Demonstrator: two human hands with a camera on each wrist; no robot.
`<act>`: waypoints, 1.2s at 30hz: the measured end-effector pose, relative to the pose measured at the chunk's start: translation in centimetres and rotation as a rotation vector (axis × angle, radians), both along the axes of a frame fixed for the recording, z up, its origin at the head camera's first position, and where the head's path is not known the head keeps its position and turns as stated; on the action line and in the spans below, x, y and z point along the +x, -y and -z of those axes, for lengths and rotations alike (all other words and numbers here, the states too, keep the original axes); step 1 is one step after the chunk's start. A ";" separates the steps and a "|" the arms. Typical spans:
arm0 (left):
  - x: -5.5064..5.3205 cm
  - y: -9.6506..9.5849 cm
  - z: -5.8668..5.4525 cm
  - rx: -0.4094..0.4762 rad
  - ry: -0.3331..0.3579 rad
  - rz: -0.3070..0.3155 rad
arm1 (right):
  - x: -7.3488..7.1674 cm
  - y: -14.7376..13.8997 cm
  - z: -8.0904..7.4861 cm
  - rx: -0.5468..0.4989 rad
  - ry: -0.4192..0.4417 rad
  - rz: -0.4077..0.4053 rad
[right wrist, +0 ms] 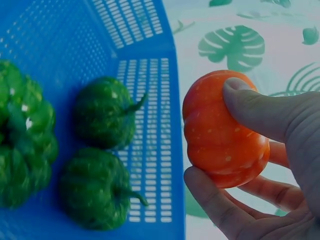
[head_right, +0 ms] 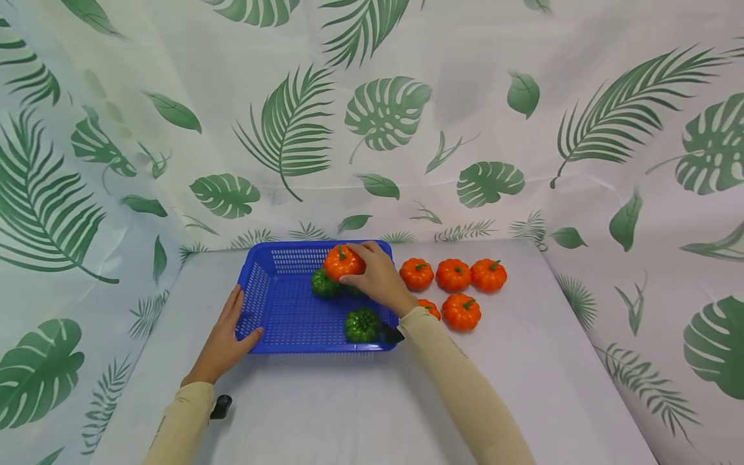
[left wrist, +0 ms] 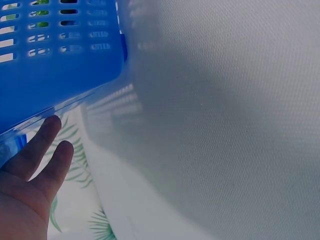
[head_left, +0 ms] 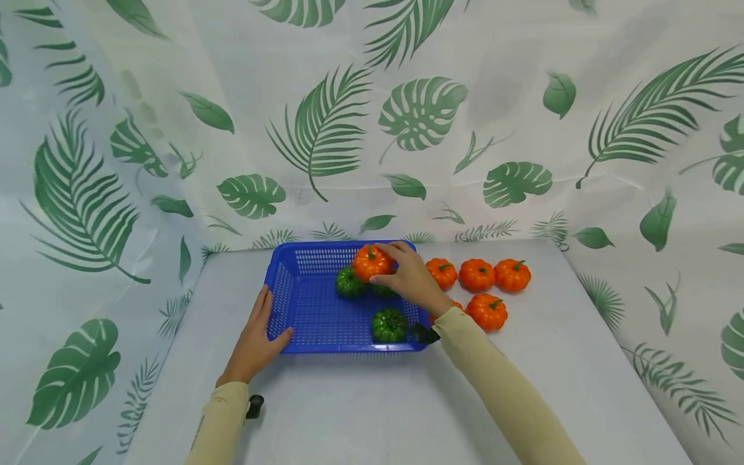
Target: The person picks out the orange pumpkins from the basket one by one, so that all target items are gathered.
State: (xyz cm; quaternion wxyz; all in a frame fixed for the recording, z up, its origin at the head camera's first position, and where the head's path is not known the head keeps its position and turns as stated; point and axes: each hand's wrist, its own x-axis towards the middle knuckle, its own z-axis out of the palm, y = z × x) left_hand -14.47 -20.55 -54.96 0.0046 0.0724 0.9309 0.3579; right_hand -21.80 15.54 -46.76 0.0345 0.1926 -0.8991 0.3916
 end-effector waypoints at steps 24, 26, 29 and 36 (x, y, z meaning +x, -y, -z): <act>0.0 0.1 0.1 0.010 0.028 0.017 | 4.4 -8.6 -0.3 -0.015 0.068 0.243; 0.0 0.1 0.1 0.010 0.032 0.019 | 4.7 -9.3 -0.2 -0.005 0.043 0.251; 0.1 0.1 0.1 0.008 0.030 0.022 | 5.2 -10.5 0.0 0.015 -0.010 0.263; 0.3 0.1 0.0 0.004 0.014 0.023 | 6.1 -13.2 0.7 0.041 -0.025 0.332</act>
